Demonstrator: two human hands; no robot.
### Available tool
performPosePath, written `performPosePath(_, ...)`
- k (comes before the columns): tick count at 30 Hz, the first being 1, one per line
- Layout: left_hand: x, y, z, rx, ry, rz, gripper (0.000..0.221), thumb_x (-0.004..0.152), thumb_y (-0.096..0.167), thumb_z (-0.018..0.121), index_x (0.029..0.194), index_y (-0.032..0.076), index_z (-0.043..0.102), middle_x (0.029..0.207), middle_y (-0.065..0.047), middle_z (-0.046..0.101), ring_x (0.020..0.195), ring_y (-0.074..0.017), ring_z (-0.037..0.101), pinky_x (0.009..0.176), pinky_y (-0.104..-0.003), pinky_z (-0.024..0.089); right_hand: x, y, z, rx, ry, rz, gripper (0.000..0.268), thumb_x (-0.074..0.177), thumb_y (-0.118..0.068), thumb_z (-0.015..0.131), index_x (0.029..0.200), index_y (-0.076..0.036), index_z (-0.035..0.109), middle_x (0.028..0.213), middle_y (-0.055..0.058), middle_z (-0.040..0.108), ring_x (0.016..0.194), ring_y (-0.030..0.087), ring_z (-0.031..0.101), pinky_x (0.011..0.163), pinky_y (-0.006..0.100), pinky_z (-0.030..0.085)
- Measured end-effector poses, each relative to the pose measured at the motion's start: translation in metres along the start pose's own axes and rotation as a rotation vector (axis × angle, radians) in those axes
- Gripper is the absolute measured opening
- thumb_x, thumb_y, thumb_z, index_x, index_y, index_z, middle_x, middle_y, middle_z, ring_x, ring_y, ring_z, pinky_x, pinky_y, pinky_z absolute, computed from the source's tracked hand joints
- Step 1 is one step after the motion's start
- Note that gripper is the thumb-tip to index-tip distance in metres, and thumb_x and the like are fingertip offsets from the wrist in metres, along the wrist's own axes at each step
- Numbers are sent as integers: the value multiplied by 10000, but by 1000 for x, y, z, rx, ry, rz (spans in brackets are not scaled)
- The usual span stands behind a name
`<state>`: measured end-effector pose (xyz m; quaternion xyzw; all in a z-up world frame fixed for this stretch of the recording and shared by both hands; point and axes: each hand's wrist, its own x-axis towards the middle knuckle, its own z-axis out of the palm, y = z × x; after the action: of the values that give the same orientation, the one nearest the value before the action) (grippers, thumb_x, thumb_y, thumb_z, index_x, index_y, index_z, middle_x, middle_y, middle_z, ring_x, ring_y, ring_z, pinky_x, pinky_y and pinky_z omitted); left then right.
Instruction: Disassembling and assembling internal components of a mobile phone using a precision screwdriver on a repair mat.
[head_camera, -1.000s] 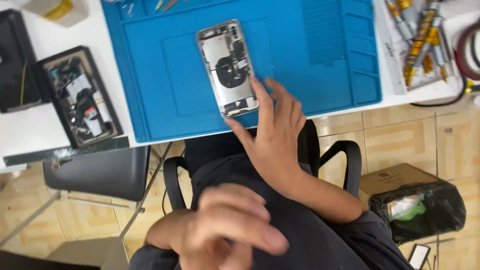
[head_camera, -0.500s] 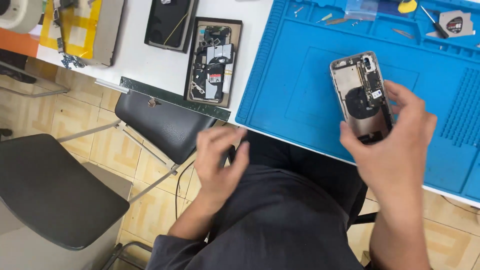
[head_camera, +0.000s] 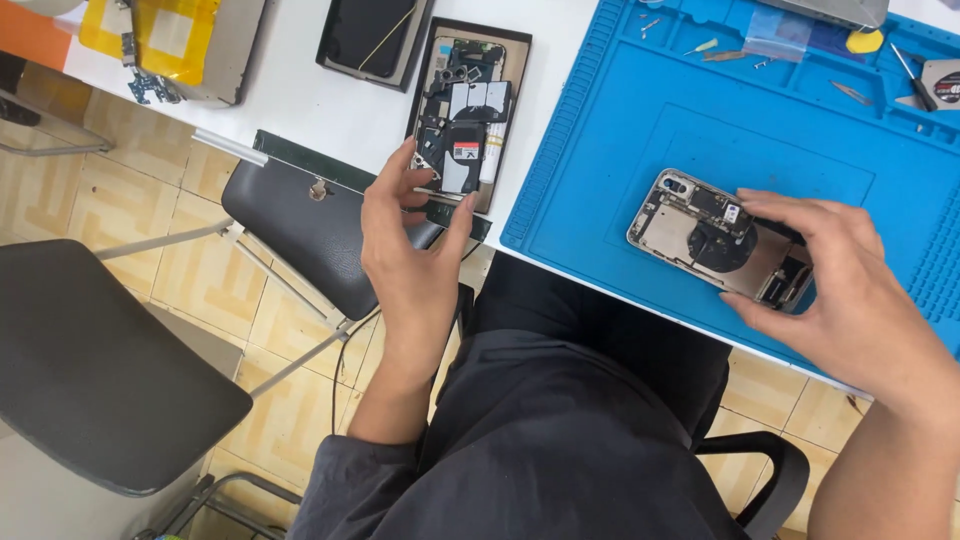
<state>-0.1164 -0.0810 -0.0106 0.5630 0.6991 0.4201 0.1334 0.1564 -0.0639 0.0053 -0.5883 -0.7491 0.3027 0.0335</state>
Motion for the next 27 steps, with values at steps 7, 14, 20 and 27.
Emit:
performPosePath(7, -9, -13, 7, 36, 100, 200, 120, 789, 42, 606, 853, 55, 505, 858, -76, 521, 864, -207, 517, 756, -333, 367, 29, -47, -7, -204, 160, -279, 448, 723, -230, 586, 1151, -134, 491, 1190, 84, 462, 1081, 308, 360, 806, 430, 310)
performPosePath(14, -23, -19, 13, -72, 92, 241, 115, 779, 17, 615, 861, 52, 543, 922, -99, 506, 868, -217, 516, 767, -316, 385, 123, -117, 13, -119, 154, -570, 281, 802, -220, 615, 1020, -67, 523, 965, 105, 525, 932, 301, 402, 732, 416, 361)
performPosePath(20, -22, -25, 12, -100, 75, 252, 102, 779, 16, 613, 857, 49, 555, 939, -102, 505, 859, -219, 521, 764, -312, 401, 162, -119, 37, -329, 171, -510, 409, 739, -341, 659, 1032, -99, 509, 964, 128, 532, 923, 312, 405, 690, 442, 372)
performPosePath(27, -21, -33, 10, -94, 13, 273, 137, 778, 2, 620, 891, 36, 550, 985, -101, 485, 909, -232, 505, 781, -318, 411, 160, -124, 24, -46, 13, -399, 313, 740, -177, 673, 1014, -94, 547, 820, 58, 491, 786, 230, 435, 636, 370, 397)
